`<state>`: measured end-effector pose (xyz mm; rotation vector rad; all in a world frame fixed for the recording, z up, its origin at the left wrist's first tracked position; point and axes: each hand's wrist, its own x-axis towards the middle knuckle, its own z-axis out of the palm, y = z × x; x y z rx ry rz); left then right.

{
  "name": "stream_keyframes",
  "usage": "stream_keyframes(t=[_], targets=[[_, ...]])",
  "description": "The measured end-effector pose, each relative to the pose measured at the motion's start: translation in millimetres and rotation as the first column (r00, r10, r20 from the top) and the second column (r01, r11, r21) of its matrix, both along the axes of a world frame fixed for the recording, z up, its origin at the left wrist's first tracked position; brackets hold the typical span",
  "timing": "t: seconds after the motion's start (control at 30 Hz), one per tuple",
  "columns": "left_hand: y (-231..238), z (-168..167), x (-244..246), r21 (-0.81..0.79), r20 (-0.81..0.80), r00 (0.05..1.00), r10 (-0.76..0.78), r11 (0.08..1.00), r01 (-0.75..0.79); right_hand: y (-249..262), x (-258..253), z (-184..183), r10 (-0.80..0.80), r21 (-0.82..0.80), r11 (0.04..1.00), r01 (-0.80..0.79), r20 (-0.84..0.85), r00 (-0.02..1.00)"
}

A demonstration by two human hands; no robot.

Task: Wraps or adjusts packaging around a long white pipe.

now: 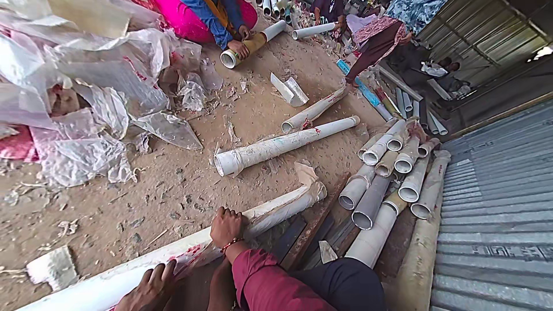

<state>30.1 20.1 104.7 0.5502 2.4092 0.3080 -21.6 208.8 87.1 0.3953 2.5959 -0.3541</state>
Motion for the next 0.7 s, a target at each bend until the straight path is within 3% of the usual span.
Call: stream_keyframes(t=[0.1,0.27,0.33,0.37,0.4,0.43,0.5,0.53,0.6,0.7], targets=[[4,-12,-4,-0.155,-0.008,0.994,-0.114,0.982,0.111,0,1,-2,-0.003,0.003,1.000,0.003,0.008,1.000],[2,-2,-20,-0.125,0.136,0.978,-0.156,0.977,0.173,-1,1,-3,-0.040,-0.006,0.999,0.040,0.053,0.998],[-1,-8,-25,-0.095,0.123,0.978,-0.167,0.979,0.179,-2,3,-3,-0.030,-0.010,1.000,0.030,0.029,0.999],[-2,-11,-27,-0.073,0.117,0.978,-0.175,0.980,0.184,-1,11,-5,-0.012,-0.022,1.000,0.010,-0.079,0.997],[-4,-14,-29,-0.051,0.113,0.976,-0.184,0.980,0.190,-1,24,-13,0.026,-0.024,0.999,-0.034,-0.293,0.956],[-7,-17,-31,-0.037,0.111,0.975,-0.192,0.980,0.197,0,36,-25,0.076,-0.009,0.996,-0.094,-0.515,0.854],[-13,-32,-32,-0.033,0.085,0.974,-0.209,0.977,0.212,1,51,-44,0.168,0.054,0.980,-0.190,-0.735,0.656],[-17,-47,-30,-0.021,0.038,0.978,-0.205,0.978,0.206,0,54,-49,0.199,0.092,0.975,-0.201,-0.766,0.612],[-14,-53,-32,-0.049,0.043,0.985,-0.170,0.984,0.172,-1,52,-49,0.210,0.111,0.975,-0.194,-0.747,0.631],[8,-21,-33,-0.158,0.212,0.975,-0.069,0.982,0.104,-2,45,-43,0.256,0.166,0.966,-0.197,-0.702,0.665]])
